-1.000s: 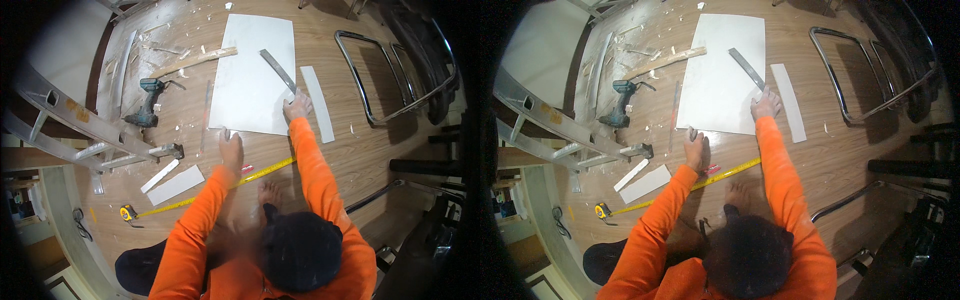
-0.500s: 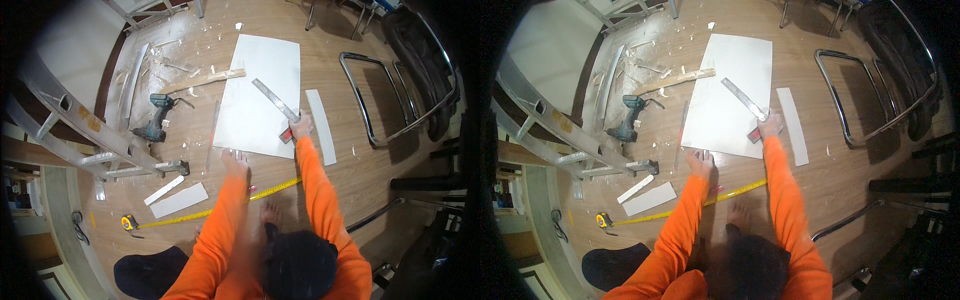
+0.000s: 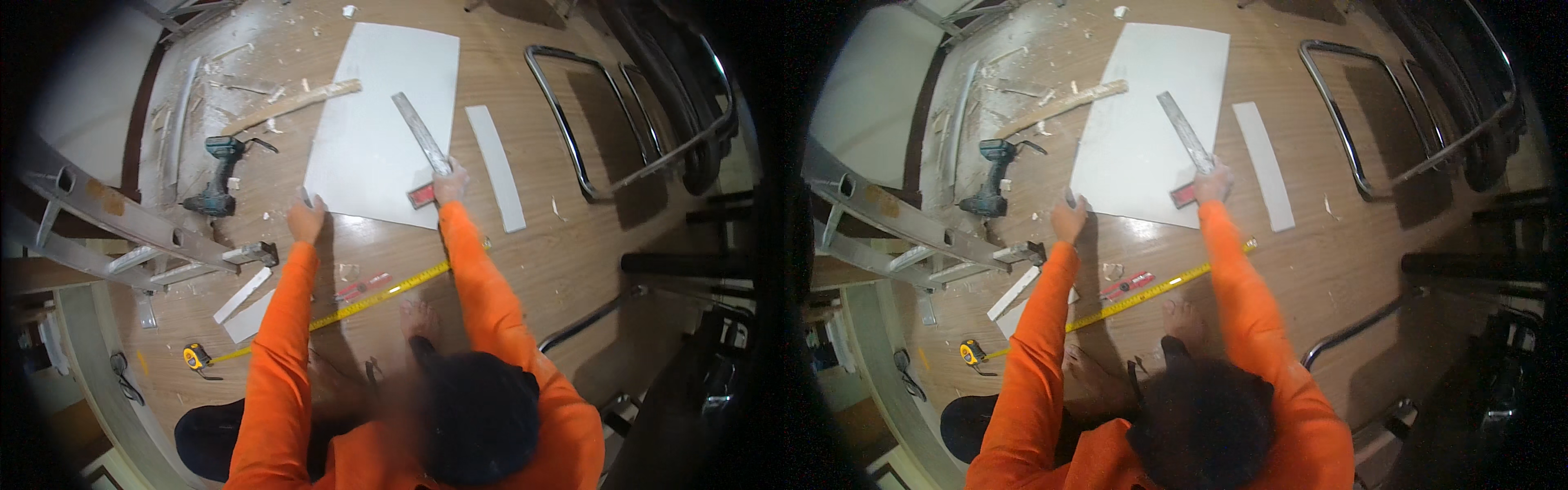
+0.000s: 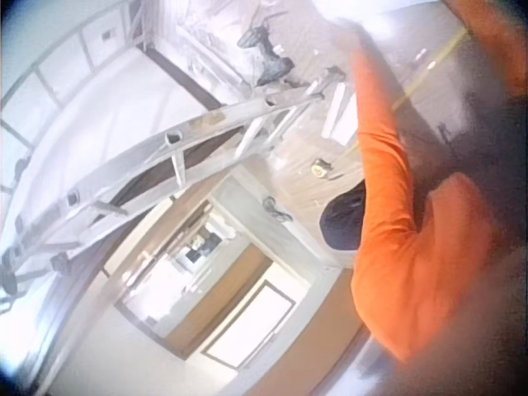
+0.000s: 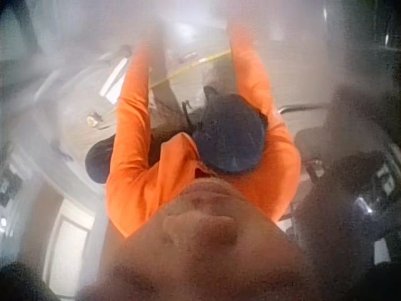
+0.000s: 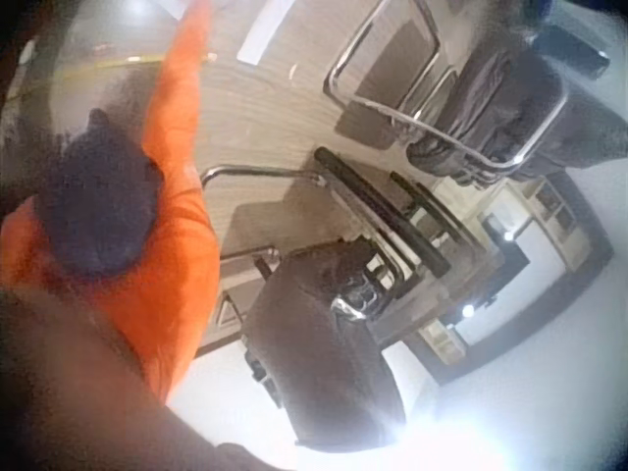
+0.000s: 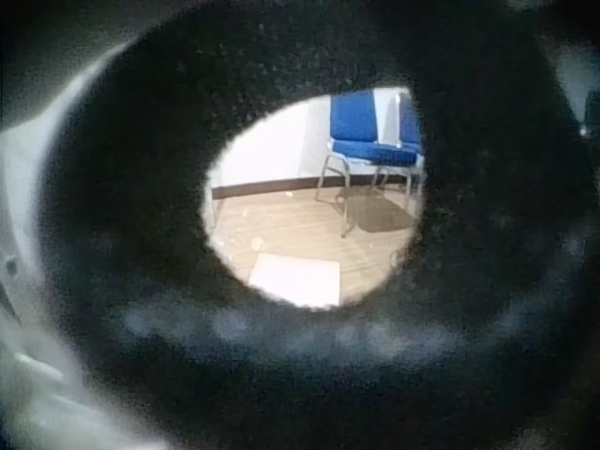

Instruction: The person measures and marks white boards on the floor using a tape measure, a square ruler, and a utility knife. They align the tools to draw straight lines and score the material, then reposition the boards to repeat the process.

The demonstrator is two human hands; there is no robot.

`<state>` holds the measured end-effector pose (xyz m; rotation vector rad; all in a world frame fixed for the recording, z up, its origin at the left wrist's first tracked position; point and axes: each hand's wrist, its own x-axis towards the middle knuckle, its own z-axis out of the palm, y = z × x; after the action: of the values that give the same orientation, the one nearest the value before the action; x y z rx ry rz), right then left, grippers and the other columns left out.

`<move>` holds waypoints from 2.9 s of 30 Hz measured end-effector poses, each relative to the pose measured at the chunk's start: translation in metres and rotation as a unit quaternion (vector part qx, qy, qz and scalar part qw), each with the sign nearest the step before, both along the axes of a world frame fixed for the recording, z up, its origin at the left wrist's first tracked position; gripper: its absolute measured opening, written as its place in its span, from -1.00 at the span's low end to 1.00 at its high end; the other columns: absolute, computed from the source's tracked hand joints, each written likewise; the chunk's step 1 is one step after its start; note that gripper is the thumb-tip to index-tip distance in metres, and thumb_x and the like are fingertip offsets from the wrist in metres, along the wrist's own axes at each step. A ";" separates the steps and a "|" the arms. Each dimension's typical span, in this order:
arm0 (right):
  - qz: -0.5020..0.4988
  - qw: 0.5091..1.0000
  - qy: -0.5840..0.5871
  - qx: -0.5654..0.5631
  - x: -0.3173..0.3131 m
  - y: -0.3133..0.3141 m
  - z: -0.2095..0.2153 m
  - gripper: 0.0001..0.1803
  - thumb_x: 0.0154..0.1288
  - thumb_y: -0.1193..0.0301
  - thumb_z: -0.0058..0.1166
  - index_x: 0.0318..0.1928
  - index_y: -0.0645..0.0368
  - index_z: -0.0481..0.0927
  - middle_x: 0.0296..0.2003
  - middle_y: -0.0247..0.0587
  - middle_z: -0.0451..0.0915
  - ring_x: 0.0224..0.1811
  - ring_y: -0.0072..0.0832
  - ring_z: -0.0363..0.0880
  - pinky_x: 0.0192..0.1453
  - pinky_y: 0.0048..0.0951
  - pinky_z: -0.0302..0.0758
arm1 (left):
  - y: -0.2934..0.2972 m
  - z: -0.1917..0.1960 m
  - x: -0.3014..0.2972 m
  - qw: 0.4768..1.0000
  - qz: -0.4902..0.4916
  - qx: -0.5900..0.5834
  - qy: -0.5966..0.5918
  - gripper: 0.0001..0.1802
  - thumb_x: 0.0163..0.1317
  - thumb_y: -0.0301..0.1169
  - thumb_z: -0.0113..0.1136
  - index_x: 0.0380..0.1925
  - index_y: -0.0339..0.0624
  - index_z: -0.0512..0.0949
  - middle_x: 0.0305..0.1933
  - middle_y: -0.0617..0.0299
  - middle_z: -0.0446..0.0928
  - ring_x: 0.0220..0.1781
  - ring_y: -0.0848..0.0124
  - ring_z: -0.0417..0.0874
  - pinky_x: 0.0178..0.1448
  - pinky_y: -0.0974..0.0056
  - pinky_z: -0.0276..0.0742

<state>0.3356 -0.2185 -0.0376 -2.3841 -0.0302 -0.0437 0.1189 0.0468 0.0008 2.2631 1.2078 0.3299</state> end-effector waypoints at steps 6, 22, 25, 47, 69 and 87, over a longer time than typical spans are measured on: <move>0.008 0.999 0.018 0.051 -0.025 0.003 0.014 -0.44 0.08 0.42 0.27 0.18 0.08 0.66 -0.12 0.15 0.64 0.08 0.07 0.59 0.23 -0.01 0.49 | 0.010 -0.009 -0.029 0.996 -0.023 0.033 -0.077 -0.57 0.23 -0.20 0.33 0.01 -0.22 0.65 0.00 -0.12 0.64 0.07 -0.08 0.65 0.20 -0.05 0.54; 0.072 0.996 0.022 0.040 -0.108 -0.032 0.025 -0.40 0.12 0.37 0.35 0.23 0.14 0.63 -0.02 0.08 0.62 0.11 -0.03 0.59 0.25 -0.10 0.51 | 0.006 0.040 -0.122 0.983 -0.172 -0.053 0.039 -0.65 0.27 -0.23 0.26 -0.04 -0.21 0.63 0.00 -0.15 0.62 0.05 -0.07 0.65 0.14 -0.03 0.57; 0.118 0.991 0.052 -0.025 -0.112 -0.043 0.035 -0.43 0.13 0.33 0.38 0.20 0.12 0.64 -0.03 0.07 0.63 0.07 -0.05 0.63 0.22 -0.09 0.54 | -0.018 0.053 -0.161 0.958 -0.285 -0.016 0.005 -0.60 0.31 -0.25 0.21 0.08 -0.20 0.58 0.13 -0.13 0.57 0.14 -0.09 0.59 0.20 -0.04 0.54; 0.101 0.987 -0.037 -0.116 -0.006 -0.115 0.021 -0.50 0.22 0.31 0.27 0.16 0.24 0.63 -0.09 0.16 0.66 0.10 0.06 0.59 0.30 -0.05 0.47 | -0.044 0.062 -0.331 0.928 -0.338 -0.084 0.130 -0.70 0.30 -0.42 0.22 0.04 -0.10 0.55 -0.01 0.00 0.51 0.04 -0.05 0.59 0.08 0.00 0.57; -0.081 0.909 0.272 0.306 -0.134 -0.170 0.055 -0.40 0.44 0.42 0.22 0.29 0.18 0.14 -0.22 0.01 0.62 -0.36 -0.19 0.75 -0.30 -0.18 0.76 | 0.178 0.010 -0.560 0.905 -0.042 0.037 0.421 -0.19 0.00 -0.38 0.45 0.35 0.15 0.44 0.56 -0.12 0.22 0.53 -0.27 0.22 0.56 -0.14 0.28; -0.081 0.689 0.248 0.676 -0.116 -0.141 0.076 -0.56 0.70 0.12 -0.22 0.33 0.14 0.28 -0.08 -0.02 0.54 -0.09 -0.20 0.62 0.03 -0.05 0.65 | 0.030 0.070 -0.593 0.840 -0.352 -0.136 0.389 -0.23 -0.23 -0.06 0.63 0.07 0.00 0.62 0.17 -0.13 0.51 0.25 -0.19 0.49 0.24 -0.16 0.51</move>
<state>0.2199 -0.3591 0.0384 -0.8238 0.3537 0.3773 -0.4744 0.0765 0.0710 2.4302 0.5678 -1.0596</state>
